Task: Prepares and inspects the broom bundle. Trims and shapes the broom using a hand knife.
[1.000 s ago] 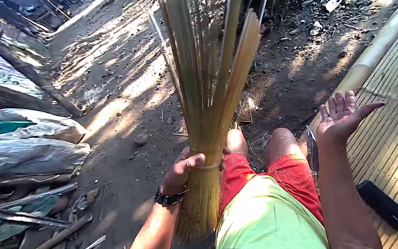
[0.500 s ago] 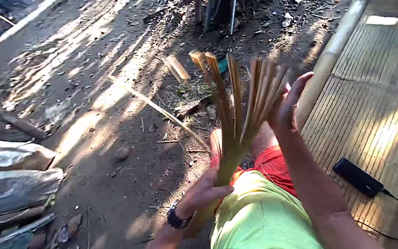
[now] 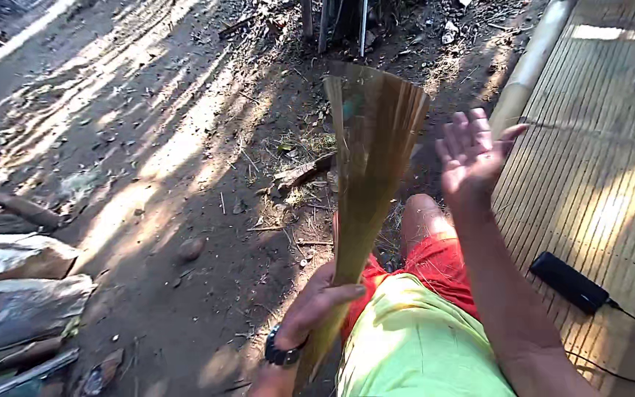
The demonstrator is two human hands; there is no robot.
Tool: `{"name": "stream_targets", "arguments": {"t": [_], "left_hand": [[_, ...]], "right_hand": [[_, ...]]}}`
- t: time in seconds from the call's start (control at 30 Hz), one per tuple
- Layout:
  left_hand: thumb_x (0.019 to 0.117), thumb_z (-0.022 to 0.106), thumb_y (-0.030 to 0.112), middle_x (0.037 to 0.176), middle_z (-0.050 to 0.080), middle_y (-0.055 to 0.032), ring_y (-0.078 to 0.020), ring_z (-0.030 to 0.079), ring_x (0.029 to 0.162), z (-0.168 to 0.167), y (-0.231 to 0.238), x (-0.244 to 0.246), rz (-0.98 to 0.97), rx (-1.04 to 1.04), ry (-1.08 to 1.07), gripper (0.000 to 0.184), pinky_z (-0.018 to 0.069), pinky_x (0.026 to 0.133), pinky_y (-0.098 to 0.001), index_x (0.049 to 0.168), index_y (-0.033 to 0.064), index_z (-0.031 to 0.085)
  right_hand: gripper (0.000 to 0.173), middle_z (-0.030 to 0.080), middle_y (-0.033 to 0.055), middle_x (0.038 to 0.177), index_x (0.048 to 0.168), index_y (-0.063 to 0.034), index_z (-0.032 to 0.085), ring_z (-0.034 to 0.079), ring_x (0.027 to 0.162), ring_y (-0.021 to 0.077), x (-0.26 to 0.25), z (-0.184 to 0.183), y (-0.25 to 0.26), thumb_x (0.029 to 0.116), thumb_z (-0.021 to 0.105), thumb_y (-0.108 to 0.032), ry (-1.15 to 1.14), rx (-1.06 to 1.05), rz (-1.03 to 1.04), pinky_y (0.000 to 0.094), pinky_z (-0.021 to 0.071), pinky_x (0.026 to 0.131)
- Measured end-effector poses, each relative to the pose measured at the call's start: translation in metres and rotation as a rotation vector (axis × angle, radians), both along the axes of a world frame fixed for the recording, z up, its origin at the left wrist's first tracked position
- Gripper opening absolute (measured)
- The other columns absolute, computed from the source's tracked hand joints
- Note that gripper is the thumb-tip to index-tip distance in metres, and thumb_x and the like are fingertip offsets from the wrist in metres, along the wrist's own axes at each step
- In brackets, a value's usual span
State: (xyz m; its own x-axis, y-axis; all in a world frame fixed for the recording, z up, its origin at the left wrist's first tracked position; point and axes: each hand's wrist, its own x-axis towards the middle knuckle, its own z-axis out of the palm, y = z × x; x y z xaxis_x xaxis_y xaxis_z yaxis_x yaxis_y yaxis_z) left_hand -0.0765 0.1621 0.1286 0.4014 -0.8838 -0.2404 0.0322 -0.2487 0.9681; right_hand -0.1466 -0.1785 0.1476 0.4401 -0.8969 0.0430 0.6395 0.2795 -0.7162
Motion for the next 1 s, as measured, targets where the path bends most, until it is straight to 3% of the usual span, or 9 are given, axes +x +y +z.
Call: {"name": "stream_targets", "arguments": {"t": [0.1,0.23,0.37,0.6,0.7,0.77,0.83,0.9,1.0], "left_hand": [[0.0893,0.072,0.012,0.118,0.07,-0.0232,-0.0358,0.07,0.099,0.015,0.017,0.022,0.036,-0.092,0.095,0.038,0.0597,0.089,-0.0512,0.124,0.0002,0.067],[0.089,0.07,0.013,0.124,0.061,-0.0353,-0.0456,0.068,0.098,0.036,0.018,0.031,-0.008,-0.272,0.3,0.045,0.0582,0.086,-0.0576,0.13,-0.0025,0.059],[0.0883,0.069,0.013,0.126,0.058,-0.038,-0.0471,0.067,0.098,0.046,0.017,0.029,-0.003,-0.34,0.34,0.048,0.0578,0.084,-0.0578,0.131,-0.0043,0.056],[0.0889,0.072,0.015,0.122,0.063,-0.0343,-0.0434,0.068,0.097,0.044,0.012,0.019,-0.012,-0.32,0.233,0.044,0.0586,0.086,-0.0544,0.127,-0.0042,0.06],[0.0892,0.071,0.014,0.121,0.064,-0.0313,-0.0411,0.068,0.097,0.046,0.008,0.016,0.014,-0.268,0.133,0.042,0.059,0.087,-0.0524,0.126,-0.0034,0.062],[0.0898,0.071,0.013,0.12,0.066,-0.0297,-0.0404,0.069,0.098,0.045,0.008,0.016,0.024,-0.257,0.078,0.04,0.0589,0.088,-0.052,0.125,-0.0031,0.063],[0.0902,0.071,0.014,0.117,0.068,-0.0267,-0.0386,0.069,0.099,0.046,0.008,0.017,0.029,-0.252,0.036,0.036,0.0592,0.089,-0.0506,0.123,-0.0018,0.065],[0.0906,0.071,0.016,0.121,0.067,-0.0273,-0.0398,0.069,0.101,0.045,0.009,0.021,0.008,-0.259,0.055,0.037,0.0591,0.09,-0.0515,0.123,-0.002,0.065],[0.0906,0.07,0.014,0.124,0.065,-0.0295,-0.0412,0.069,0.102,0.044,0.006,0.028,-0.023,-0.289,0.123,0.039,0.0589,0.09,-0.0524,0.125,-0.003,0.064]], "right_hand": [[0.083,0.065,0.0043,0.135,0.149,-0.0157,0.046,0.063,0.122,0.0226,-0.022,-0.002,-0.011,0.1021,0.003,-0.069,0.027,0.049,-0.115,0.0469,0.0538,0.1],[0.075,0.062,-0.0018,0.136,0.15,-0.022,0.044,0.065,0.118,0.0182,-0.033,-0.02,0.018,0.1045,0.0,-0.063,0.043,-0.082,0.11,0.0424,0.0543,0.1],[0.061,0.068,0.0027,0.125,0.143,-0.0164,0.056,0.07,0.104,0.0186,-0.03,-0.025,0.039,0.1109,0.018,-0.052,0.136,-0.092,0.231,0.0407,0.059,0.091],[0.047,0.068,0.0089,0.118,0.146,-0.0101,0.053,0.07,0.095,0.0199,-0.041,-0.003,0.054,0.1124,0.034,-0.038,0.215,-0.409,0.261,0.0384,0.0611,0.085],[0.042,0.069,0.0095,0.117,0.144,-0.0105,0.055,0.071,0.091,0.0205,-0.043,-0.01,0.048,0.1119,0.04,-0.033,0.3,-0.496,0.26,0.0378,0.0622,0.08],[0.039,0.071,0.0056,0.119,0.144,-0.0171,0.058,0.072,0.092,0.0193,-0.05,-0.031,0.035,0.1097,0.047,-0.033,0.54,-0.591,0.184,0.0389,0.0633,0.079],[0.04,0.07,0.0034,0.123,0.142,-0.0218,0.06,0.072,0.097,0.0176,-0.063,-0.076,0.013,0.1061,0.055,-0.038,0.846,-0.702,0.041,0.0428,0.0626,0.082],[0.046,0.07,0.0094,0.122,0.14,-0.0171,0.061,0.07,0.104,0.0234,-0.087,-0.136,-0.008,0.1027,0.059,-0.044,1.145,-0.737,-0.059,0.0501,0.0584,0.09],[0.058,0.066,0.0212,0.123,0.135,-0.0039,0.062,0.063,0.115,0.037,-0.13,-0.212,-0.023,0.0972,0.063,-0.047,1.463,-0.62,-0.016,0.0576,0.0493,0.101]]}}
